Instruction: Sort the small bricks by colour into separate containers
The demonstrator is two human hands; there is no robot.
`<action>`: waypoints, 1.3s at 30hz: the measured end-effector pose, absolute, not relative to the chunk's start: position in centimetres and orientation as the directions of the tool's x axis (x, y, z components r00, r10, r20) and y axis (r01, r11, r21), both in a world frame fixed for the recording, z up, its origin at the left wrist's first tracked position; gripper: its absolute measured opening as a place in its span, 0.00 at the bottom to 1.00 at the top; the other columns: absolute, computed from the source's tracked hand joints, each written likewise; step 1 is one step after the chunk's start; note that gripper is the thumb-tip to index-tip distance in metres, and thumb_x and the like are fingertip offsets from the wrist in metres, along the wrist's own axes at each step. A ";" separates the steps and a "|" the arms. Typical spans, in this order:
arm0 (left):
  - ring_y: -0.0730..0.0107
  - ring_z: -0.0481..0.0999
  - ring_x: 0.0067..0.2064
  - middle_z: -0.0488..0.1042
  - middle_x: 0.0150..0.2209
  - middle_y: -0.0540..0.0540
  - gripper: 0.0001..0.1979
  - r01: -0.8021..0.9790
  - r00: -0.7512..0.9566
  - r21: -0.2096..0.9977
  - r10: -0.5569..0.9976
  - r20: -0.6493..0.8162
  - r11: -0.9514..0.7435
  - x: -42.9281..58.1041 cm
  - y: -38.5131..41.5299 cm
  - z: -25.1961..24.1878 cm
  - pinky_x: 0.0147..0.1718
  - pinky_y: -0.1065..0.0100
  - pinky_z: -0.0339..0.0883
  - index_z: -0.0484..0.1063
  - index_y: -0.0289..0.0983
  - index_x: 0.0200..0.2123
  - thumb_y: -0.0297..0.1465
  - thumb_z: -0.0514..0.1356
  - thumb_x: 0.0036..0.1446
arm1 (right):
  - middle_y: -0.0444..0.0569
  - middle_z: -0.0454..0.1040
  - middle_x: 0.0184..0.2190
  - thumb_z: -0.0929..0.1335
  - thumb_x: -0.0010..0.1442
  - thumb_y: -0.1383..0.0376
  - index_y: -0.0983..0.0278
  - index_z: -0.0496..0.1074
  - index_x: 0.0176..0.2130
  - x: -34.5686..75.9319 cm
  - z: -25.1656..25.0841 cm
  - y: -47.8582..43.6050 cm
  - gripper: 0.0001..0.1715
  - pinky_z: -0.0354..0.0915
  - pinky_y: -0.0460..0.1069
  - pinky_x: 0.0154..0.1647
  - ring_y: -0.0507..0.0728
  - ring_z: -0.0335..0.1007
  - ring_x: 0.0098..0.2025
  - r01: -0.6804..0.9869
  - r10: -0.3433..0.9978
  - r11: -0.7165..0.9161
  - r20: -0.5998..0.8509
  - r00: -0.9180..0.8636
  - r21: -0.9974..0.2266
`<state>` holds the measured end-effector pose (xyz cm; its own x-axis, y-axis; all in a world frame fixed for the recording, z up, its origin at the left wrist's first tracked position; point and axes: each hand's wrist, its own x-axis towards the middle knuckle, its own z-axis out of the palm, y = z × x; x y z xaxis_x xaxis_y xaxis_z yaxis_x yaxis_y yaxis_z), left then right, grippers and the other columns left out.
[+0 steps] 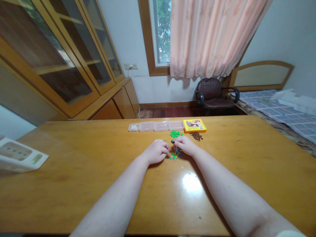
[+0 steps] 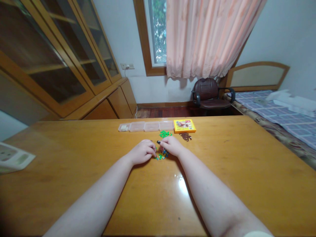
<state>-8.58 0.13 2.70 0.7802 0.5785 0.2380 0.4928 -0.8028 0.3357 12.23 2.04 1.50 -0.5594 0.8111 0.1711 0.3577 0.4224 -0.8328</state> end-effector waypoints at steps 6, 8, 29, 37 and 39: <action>0.67 0.69 0.38 0.75 0.33 0.49 0.14 0.623 0.696 0.301 0.687 0.209 -0.722 -8.8 0.5 2.7 0.43 0.62 0.60 0.79 0.42 0.28 0.21 0.54 0.51 | 0.49 0.74 0.22 0.60 0.60 0.55 0.68 0.74 0.23 12.0 1.4 1.8 0.26 0.63 0.46 0.33 0.53 0.69 0.27 0.236 0.755 0.386 0.158 -0.636 -0.892; 0.67 0.69 0.38 0.75 0.32 0.49 0.14 0.639 0.676 0.302 0.704 0.218 -0.707 -8.8 0.4 2.9 0.43 0.62 0.60 0.78 0.41 0.26 0.21 0.55 0.51 | 0.49 0.74 0.22 0.61 0.60 0.55 0.68 0.74 0.23 11.9 1.4 1.7 0.26 0.63 0.46 0.33 0.53 0.68 0.27 0.238 0.740 0.388 0.147 -0.656 -0.890; 0.67 0.69 0.39 0.75 0.34 0.49 0.14 0.614 0.720 0.254 0.662 0.207 -0.747 -8.9 0.4 2.6 0.43 0.62 0.58 0.79 0.44 0.33 0.24 0.56 0.52 | 0.50 0.74 0.19 0.61 0.59 0.54 0.68 0.72 0.19 12.1 1.7 1.5 0.27 0.62 0.45 0.27 0.52 0.68 0.23 0.262 0.750 0.343 0.095 -0.655 -0.902; 0.70 0.68 0.35 0.72 0.30 0.50 0.12 0.514 0.786 0.345 0.593 0.177 -0.785 -9.0 0.2 3.3 0.42 0.65 0.58 0.77 0.40 0.23 0.23 0.55 0.50 | 0.49 0.75 0.23 0.61 0.60 0.56 0.68 0.75 0.25 11.9 1.7 1.7 0.24 0.60 0.45 0.30 0.53 0.68 0.27 0.360 0.775 0.422 0.126 -0.619 -0.832; 0.71 0.68 0.35 0.72 0.30 0.50 0.11 0.488 0.805 0.359 0.570 0.167 -0.795 -9.0 0.1 3.4 0.42 0.66 0.58 0.77 0.40 0.24 0.24 0.56 0.50 | 0.48 0.75 0.25 0.60 0.61 0.57 0.68 0.75 0.28 11.9 1.6 1.8 0.23 0.60 0.45 0.31 0.53 0.67 0.28 0.412 0.794 0.455 0.150 -0.589 -0.790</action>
<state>-8.96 0.14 3.36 0.8049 0.5695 0.1667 0.4883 -0.7952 0.3595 11.89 1.82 1.60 -0.5894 0.7937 0.1503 0.4116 0.4552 -0.7895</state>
